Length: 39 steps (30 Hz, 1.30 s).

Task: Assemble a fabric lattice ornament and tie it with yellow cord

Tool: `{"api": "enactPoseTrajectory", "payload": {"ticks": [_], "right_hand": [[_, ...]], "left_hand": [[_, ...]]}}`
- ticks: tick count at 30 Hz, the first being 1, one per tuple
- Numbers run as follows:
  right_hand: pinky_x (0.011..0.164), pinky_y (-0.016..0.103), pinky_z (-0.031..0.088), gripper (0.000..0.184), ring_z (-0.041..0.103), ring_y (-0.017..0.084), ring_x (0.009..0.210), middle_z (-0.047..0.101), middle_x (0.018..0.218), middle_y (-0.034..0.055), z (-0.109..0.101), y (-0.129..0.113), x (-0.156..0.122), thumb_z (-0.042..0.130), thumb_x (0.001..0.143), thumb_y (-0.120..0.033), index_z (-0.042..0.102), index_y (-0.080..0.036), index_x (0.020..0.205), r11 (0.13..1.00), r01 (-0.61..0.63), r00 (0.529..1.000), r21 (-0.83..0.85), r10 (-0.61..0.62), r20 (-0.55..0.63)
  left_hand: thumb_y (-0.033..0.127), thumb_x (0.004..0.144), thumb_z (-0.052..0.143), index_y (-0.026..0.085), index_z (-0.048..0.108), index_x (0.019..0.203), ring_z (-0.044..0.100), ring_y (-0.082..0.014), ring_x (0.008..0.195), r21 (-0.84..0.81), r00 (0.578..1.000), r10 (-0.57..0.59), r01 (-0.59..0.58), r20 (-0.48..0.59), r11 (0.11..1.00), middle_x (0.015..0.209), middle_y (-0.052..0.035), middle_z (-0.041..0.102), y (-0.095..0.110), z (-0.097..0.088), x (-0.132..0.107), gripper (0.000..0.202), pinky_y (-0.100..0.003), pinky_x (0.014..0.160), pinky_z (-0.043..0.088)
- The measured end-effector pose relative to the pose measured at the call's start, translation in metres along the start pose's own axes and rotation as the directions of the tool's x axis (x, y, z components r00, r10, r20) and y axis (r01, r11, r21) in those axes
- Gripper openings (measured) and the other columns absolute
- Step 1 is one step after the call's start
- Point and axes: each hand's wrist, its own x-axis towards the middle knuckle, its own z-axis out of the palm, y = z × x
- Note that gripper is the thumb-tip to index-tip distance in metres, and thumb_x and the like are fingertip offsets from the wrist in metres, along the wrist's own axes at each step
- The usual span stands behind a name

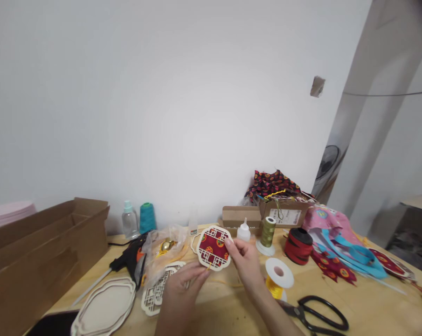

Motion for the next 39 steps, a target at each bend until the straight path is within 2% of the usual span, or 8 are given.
{"api": "enactPoseTrajectory", "payload": {"ticks": [3, 11, 16, 20, 25, 30, 34, 39], "right_hand": [[0.047, 0.021, 0.033, 0.037, 0.039, 0.009, 0.047, 0.043, 0.045, -0.0043, 0.001, -0.002, -0.001, 0.057, 0.070, -0.049, 0.058, -0.015, 0.055, 1.000, -0.017, 1.000, 0.022, 0.017, 0.008], [0.036, 0.020, 0.017, 0.037, 0.019, 0.006, 0.038, 0.026, 0.039, -0.0084, -0.002, -0.002, -0.001, 0.059, 0.068, -0.051, 0.058, -0.016, 0.058, 0.996, -0.078, 0.996, 0.041, 0.077, 0.034], [0.037, 0.020, 0.017, 0.039, 0.020, 0.006, 0.039, 0.025, 0.039, -0.0085, -0.005, -0.004, 0.001, 0.057, 0.068, -0.053, 0.060, -0.015, 0.061, 0.995, -0.092, 0.993, 0.032, 0.090, 0.073], [0.041, 0.020, 0.022, 0.036, 0.028, 0.006, 0.042, 0.037, 0.042, -0.0063, -0.007, -0.010, -0.002, 0.059, 0.068, -0.049, 0.061, -0.014, 0.059, 0.995, -0.103, 0.983, 0.007, 0.101, 0.155], [0.043, 0.020, 0.022, 0.034, 0.030, 0.006, 0.044, 0.040, 0.044, -0.0057, 0.000, -0.006, -0.008, 0.066, 0.062, -0.043, 0.059, -0.012, 0.050, 0.989, -0.140, 0.931, -0.049, 0.148, 0.335], [0.039, 0.018, 0.016, 0.044, 0.022, 0.005, 0.041, 0.033, 0.046, -0.0081, -0.002, -0.004, -0.004, 0.052, 0.071, -0.055, 0.062, -0.013, 0.074, 0.985, -0.170, 0.963, 0.020, 0.162, 0.216], [0.036, 0.018, 0.003, 0.061, 0.007, 0.004, 0.037, 0.027, 0.043, -0.0108, -0.009, -0.012, 0.001, 0.035, 0.073, -0.068, 0.059, -0.013, 0.084, 0.885, -0.373, 0.916, 0.279, 0.304, 0.260], [0.035, 0.018, 0.003, 0.065, 0.007, 0.004, 0.036, 0.028, 0.040, -0.0112, -0.010, -0.016, 0.000, 0.031, 0.073, -0.069, 0.058, -0.013, 0.089, 0.833, -0.455, 0.864, 0.316, 0.325, 0.385]], "left_hand": [[0.030, 0.066, 0.063, 0.026, 0.073, 0.074, 0.063, -0.0247, 0.080, -0.024, 0.999, -0.027, 0.026, -0.028, 0.999, 0.083, -0.0039, 0.072, 0.002, -0.001, -0.001, 0.014, -0.035, 0.080, 0.047], [0.027, 0.063, 0.064, 0.026, 0.073, 0.068, 0.063, -0.0269, 0.079, -0.031, 0.991, 0.076, -0.079, -0.111, 0.996, 0.081, -0.0039, 0.072, 0.012, -0.006, -0.006, 0.011, -0.035, 0.078, 0.047], [0.033, 0.059, 0.065, 0.021, 0.070, 0.059, 0.060, -0.0285, 0.086, -0.111, 0.990, -0.033, 0.017, -0.139, 0.994, 0.083, -0.0064, 0.071, 0.014, -0.006, -0.004, 0.013, -0.036, 0.082, 0.044], [0.041, 0.064, 0.061, 0.019, 0.062, 0.087, 0.057, -0.0258, 0.096, -0.322, 0.961, -0.151, 0.072, -0.229, 0.944, 0.099, -0.0076, 0.066, 0.015, -0.005, -0.002, 0.032, -0.033, 0.080, 0.046], [0.037, 0.059, 0.068, 0.018, 0.051, 0.107, 0.061, -0.0227, 0.086, -0.394, 0.960, -0.270, 0.220, -0.077, 0.893, 0.097, -0.0075, 0.066, 0.011, -0.001, -0.001, 0.055, -0.029, 0.069, 0.051], [0.035, 0.052, 0.072, 0.016, 0.055, 0.099, 0.064, -0.0218, 0.073, -0.411, 0.911, -0.413, 0.376, -0.002, 0.831, 0.085, -0.0043, 0.068, 0.005, -0.003, 0.002, 0.053, -0.031, 0.061, 0.052], [0.032, 0.055, 0.069, 0.016, 0.056, 0.098, 0.063, -0.0221, 0.071, -0.247, 0.909, -0.416, 0.410, 0.030, 0.878, 0.082, -0.0050, 0.068, 0.001, -0.003, 0.001, 0.048, -0.035, 0.066, 0.051], [0.027, 0.061, 0.062, 0.020, 0.064, 0.091, 0.059, -0.0263, 0.089, 0.114, 0.969, -0.241, 0.234, 0.058, 0.966, 0.093, -0.0066, 0.067, -0.006, 0.002, -0.004, 0.031, -0.041, 0.083, 0.042]]}}
